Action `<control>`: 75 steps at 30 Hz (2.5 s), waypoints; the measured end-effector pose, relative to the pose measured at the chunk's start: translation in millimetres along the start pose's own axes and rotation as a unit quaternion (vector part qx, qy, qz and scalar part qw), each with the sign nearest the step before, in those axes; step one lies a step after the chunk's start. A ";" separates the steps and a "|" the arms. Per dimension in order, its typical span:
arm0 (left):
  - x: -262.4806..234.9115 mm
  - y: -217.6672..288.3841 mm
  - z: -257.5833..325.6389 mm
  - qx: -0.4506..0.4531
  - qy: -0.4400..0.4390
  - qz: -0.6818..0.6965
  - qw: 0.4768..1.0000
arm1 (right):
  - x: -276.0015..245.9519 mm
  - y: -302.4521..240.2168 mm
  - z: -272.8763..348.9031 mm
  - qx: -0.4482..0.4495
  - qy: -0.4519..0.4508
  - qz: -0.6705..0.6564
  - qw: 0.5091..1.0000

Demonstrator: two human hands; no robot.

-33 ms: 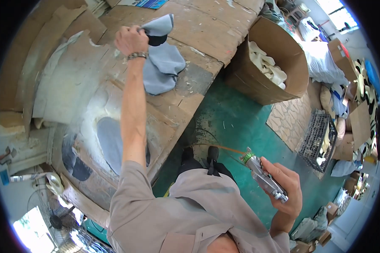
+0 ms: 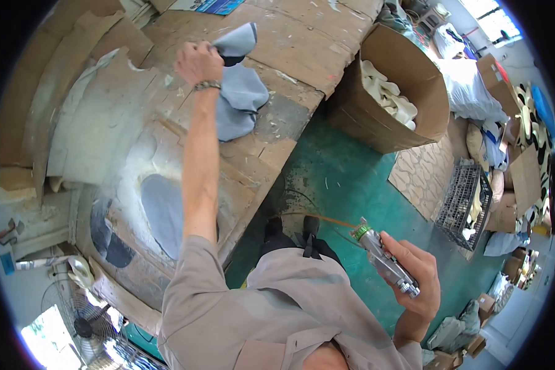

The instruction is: Spraying adhesive onto shoe components on a workbench.

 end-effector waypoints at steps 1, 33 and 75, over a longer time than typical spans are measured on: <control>20.6 13.5 21.3 -0.012 -0.081 -0.030 0.996 | 1.1 1.9 2.6 0.010 0.002 -0.007 1.000; -553.9 -102.6 883.4 -0.884 -0.344 0.156 0.274 | -7.9 -24.5 20.1 -0.353 -0.188 -0.007 0.917; -580.3 -294.8 934.0 -0.832 -0.302 0.231 0.404 | 191.4 -243.2 235.8 -0.427 -0.165 0.177 0.871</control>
Point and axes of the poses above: each hand's wrist, its own z-axis away from the middle knuckle, its own x-axis out of the palm, y = z × x, the point moved 3 cm from there along -z, towards the middle knuckle, and after that the axes turned 5 degrees about -x, right-handed, at the moved point
